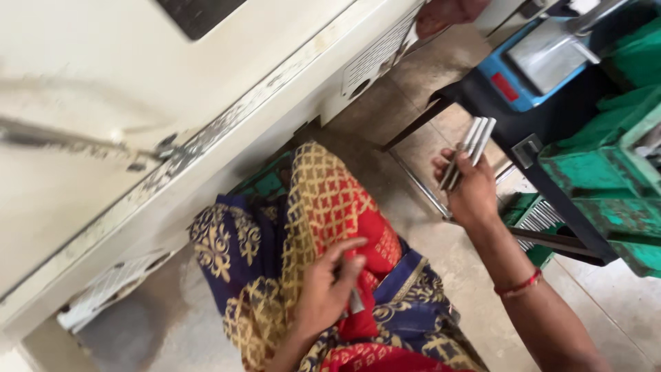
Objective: The person sits on the floor and repeatedly picks up, compares, and places cylindrical metal rods. They also briefly open a machine door and press a control button before returning to handle the rods.
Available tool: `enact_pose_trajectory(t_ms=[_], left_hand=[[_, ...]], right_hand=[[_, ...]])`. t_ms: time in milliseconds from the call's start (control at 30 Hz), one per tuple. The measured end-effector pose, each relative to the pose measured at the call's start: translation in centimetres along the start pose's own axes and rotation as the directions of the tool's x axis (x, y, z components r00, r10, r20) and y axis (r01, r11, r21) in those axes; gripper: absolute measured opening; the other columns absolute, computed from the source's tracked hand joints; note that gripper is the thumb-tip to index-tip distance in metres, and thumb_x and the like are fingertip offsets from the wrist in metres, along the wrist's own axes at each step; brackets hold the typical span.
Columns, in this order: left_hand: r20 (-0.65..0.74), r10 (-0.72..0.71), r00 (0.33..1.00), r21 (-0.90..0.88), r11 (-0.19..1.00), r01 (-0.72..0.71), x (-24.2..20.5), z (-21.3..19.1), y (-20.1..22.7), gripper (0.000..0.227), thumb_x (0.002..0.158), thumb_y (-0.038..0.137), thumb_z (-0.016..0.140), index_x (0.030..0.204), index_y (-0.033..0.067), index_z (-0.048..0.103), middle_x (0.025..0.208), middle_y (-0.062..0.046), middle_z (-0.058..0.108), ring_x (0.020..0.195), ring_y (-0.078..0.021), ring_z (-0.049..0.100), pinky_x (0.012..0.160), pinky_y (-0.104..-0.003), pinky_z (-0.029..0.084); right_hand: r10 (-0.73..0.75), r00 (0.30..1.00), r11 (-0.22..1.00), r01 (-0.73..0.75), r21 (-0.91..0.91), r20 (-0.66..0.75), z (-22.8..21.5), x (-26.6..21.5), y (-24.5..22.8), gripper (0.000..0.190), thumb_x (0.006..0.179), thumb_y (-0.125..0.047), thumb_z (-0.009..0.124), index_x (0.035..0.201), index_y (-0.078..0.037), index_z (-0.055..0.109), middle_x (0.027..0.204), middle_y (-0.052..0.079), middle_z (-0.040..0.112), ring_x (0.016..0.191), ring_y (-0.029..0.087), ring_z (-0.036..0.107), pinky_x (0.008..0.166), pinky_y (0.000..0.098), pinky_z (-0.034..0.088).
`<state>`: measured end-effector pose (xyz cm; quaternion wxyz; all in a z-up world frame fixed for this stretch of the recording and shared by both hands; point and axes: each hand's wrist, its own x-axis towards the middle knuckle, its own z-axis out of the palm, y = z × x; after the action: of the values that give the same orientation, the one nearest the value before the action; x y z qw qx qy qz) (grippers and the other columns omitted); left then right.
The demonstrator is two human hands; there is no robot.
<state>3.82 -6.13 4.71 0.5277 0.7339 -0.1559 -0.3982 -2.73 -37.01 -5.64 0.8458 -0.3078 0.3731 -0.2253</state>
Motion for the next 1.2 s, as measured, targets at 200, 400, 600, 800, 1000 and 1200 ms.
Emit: enact_pose_trajectory(t_ms=[200,400,600,800,1000,1200], left_hand=[[-0.195,-0.076,0.978,-0.063,0.996,0.065,1.5,-2.9,-4.2,0.029,0.101,0.023,0.061,0.122,0.0082,0.074,0.078,0.003,0.069,0.057,-0.004,0.053,0.051,-0.021,0.042],[-0.414,-0.337,0.845,-0.115,0.941,0.319,2.6,-7.1,-9.8,0.03,0.098,0.023,0.06,0.119,0.0083,0.076,0.056,-0.002,0.062,0.039,-0.0097,0.047,0.039,-0.026,0.033],[-0.45,-0.358,0.818,-0.203,0.933,0.297,2.8,-6.8,-12.7,0.03,0.1,0.024,0.061,0.12,0.0068,0.076,0.057,0.002,0.051,0.044,-0.005,0.037,0.042,-0.024,0.029],[-0.441,-0.468,0.766,-0.146,0.879,0.454,1.5,-9.5,-17.6,0.036,0.099,0.029,0.059,0.124,0.0074,0.073,0.055,-0.001,0.055,0.041,-0.0084,0.041,0.041,-0.027,0.036],[-0.407,-0.447,0.796,-0.221,0.894,0.389,2.8,-11.1,-21.5,0.039,0.101,0.032,0.059,0.128,0.0077,0.073,0.054,-0.003,0.044,0.04,-0.0105,0.034,0.04,-0.029,0.036],[-0.392,-0.346,0.852,-0.17,0.938,0.302,5.2,-5.6,-14.4,0.032,0.096,0.018,0.061,0.126,0.0093,0.071,0.089,-0.007,0.073,0.073,-0.0077,0.063,0.065,-0.023,0.055]], right_hand=[[0.221,0.972,0.962,-0.232,-0.146,-0.086,-8.1,2.0,-4.9,0.02,0.11,-0.015,0.046,0.123,-0.004,0.056,0.097,0.008,0.063,0.077,0.016,0.057,0.064,0.029,0.048],[-0.328,0.941,0.376,0.216,-0.901,0.088,-18.4,-0.3,-20.3,0.039,0.116,-0.03,0.042,0.113,0.002,0.063,0.091,0.018,0.07,0.073,0.026,0.067,0.063,0.0371,0.054],[-0.57,0.817,0.191,0.027,-0.981,-0.088,-26.8,17.3,-29.7,0.035,0.123,-0.027,0.047,0.114,0.005,0.06,0.093,0.02,0.069,0.074,0.025,0.064,0.066,0.037,0.05],[-0.513,0.855,0.094,-0.03,-0.995,-0.074,-23.5,24.9,-32.3,0.03,0.119,-0.025,0.049,0.121,0.002,0.061,0.099,0.015,0.07,0.081,0.022,0.065,0.071,0.0362,0.051],[-0.527,0.844,0.164,-0.015,-0.986,-0.1,-25.9,25.0,-35.6,0.027,0.116,-0.023,0.051,0.127,-0.001,0.062,0.105,0.011,0.072,0.089,0.02,0.066,0.077,0.0354,0.052],[-0.714,0.699,0.372,0.338,-0.865,-0.034,-25.0,23.9,-35.2,0.024,0.111,-0.017,0.05,0.131,-0.007,0.06,0.114,0.003,0.072,0.101,0.014,0.067,0.086,0.0315,0.053]])
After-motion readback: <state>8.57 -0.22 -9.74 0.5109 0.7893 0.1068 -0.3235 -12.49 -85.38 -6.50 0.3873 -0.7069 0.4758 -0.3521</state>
